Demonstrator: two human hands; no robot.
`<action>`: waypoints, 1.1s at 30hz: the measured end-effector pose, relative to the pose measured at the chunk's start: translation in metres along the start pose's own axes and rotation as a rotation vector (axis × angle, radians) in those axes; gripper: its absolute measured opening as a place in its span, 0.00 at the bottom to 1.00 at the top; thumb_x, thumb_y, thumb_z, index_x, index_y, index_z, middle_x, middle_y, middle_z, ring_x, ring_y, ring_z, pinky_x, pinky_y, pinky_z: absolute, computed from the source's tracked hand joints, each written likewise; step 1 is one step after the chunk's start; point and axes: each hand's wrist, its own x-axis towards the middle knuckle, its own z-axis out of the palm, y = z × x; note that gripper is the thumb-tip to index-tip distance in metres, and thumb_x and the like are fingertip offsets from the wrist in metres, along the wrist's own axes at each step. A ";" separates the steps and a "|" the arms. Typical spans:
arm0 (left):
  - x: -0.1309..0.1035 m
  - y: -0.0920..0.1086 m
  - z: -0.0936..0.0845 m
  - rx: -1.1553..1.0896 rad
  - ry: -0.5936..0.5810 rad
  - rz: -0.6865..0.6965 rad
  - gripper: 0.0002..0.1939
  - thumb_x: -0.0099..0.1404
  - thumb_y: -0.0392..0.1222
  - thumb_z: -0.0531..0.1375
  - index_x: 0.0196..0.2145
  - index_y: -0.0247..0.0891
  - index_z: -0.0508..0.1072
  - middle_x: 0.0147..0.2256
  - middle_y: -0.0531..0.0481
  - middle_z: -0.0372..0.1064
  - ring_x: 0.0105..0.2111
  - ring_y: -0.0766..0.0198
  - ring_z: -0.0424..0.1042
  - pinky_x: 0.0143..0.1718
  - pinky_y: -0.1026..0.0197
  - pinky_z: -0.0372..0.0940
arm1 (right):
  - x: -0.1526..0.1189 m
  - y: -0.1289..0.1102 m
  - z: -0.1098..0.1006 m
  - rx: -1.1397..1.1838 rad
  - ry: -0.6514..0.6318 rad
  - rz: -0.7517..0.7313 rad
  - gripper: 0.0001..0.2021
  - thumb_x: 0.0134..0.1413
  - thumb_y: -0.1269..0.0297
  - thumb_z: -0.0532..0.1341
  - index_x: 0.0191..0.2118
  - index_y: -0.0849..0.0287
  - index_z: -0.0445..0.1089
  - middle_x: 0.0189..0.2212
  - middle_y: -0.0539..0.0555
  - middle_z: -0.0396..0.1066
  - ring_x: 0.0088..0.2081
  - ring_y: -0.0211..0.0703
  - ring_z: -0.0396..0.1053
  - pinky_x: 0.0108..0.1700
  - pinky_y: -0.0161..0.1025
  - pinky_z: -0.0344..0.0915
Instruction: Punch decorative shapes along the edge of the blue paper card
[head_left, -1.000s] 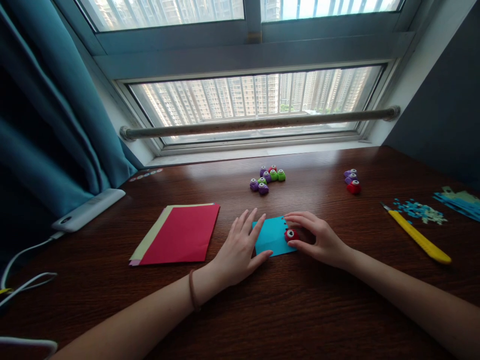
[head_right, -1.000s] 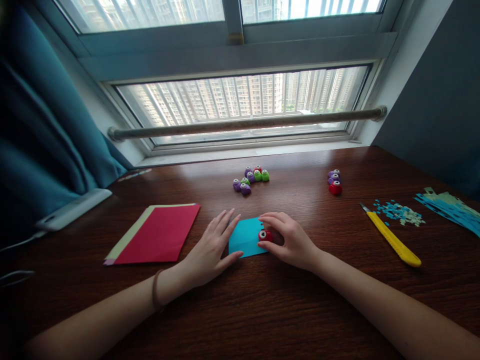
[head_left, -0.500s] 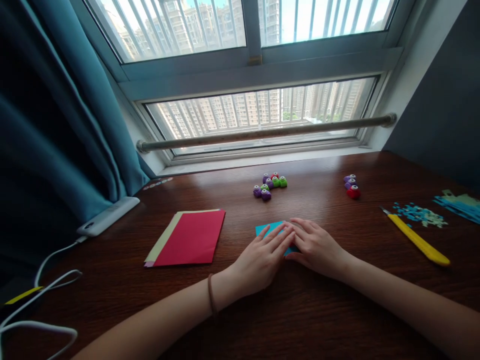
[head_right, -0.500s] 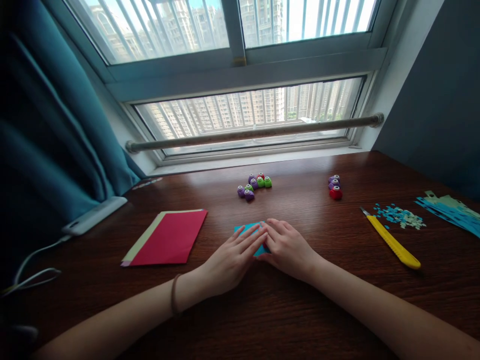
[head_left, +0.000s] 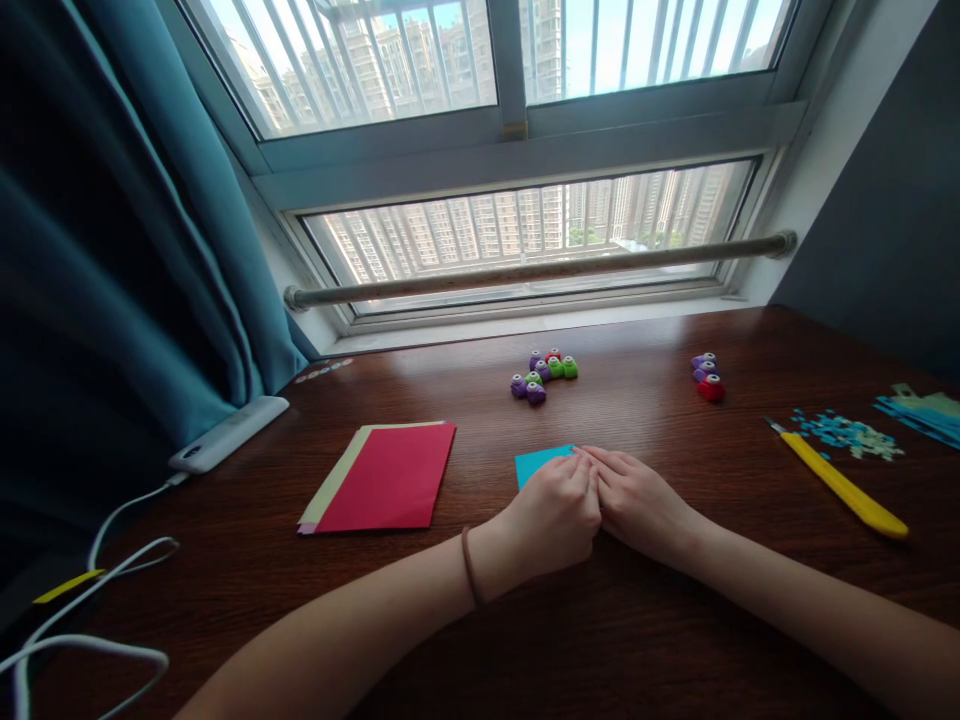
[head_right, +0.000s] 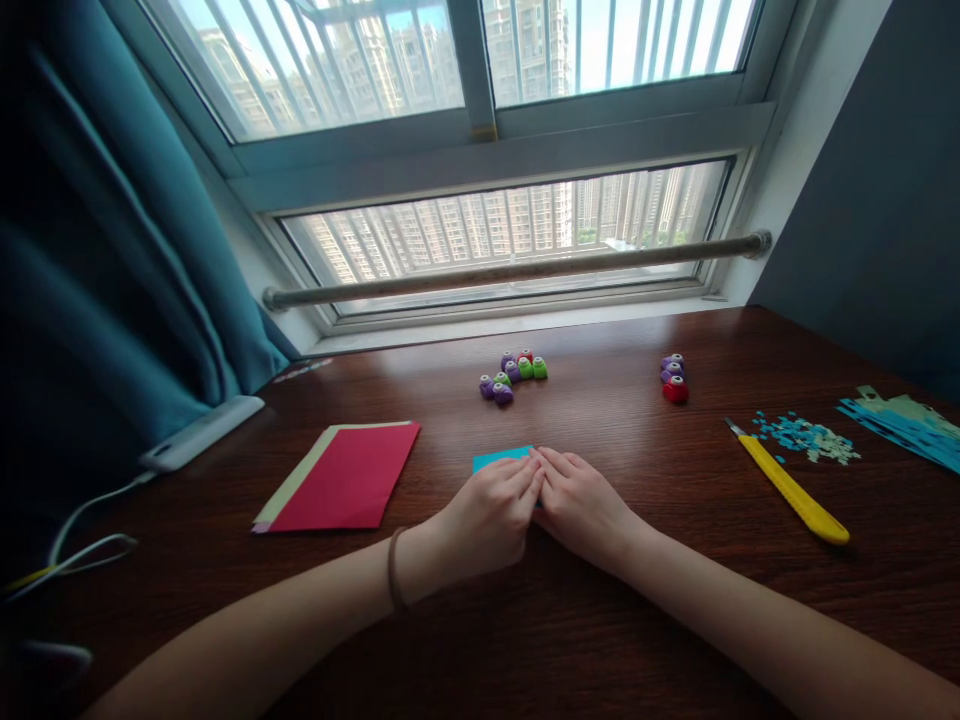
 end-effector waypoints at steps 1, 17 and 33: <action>0.002 0.000 -0.001 0.036 -0.019 0.018 0.20 0.57 0.35 0.51 0.44 0.15 0.67 0.44 0.27 0.66 0.46 0.46 0.66 0.48 0.51 0.62 | 0.000 0.000 0.000 -0.009 -0.007 -0.004 0.13 0.52 0.76 0.55 0.43 0.73 0.70 0.46 0.67 0.67 0.50 0.53 0.63 0.49 0.46 0.64; 0.010 0.004 -0.011 0.169 -0.104 0.073 0.11 0.59 0.33 0.51 0.33 0.23 0.72 0.34 0.33 0.70 0.34 0.50 0.68 0.35 0.51 0.63 | -0.004 0.000 0.005 -0.080 -0.048 -0.009 0.17 0.52 0.77 0.55 0.48 0.76 0.66 0.48 0.67 0.65 0.52 0.53 0.61 0.52 0.44 0.63; 0.012 0.006 -0.017 0.212 -0.129 0.076 0.10 0.59 0.31 0.52 0.32 0.25 0.72 0.33 0.36 0.70 0.32 0.52 0.68 0.33 0.53 0.64 | -0.004 -0.001 0.006 -0.069 -0.002 -0.017 0.17 0.50 0.77 0.55 0.47 0.77 0.67 0.46 0.67 0.67 0.50 0.53 0.62 0.51 0.45 0.64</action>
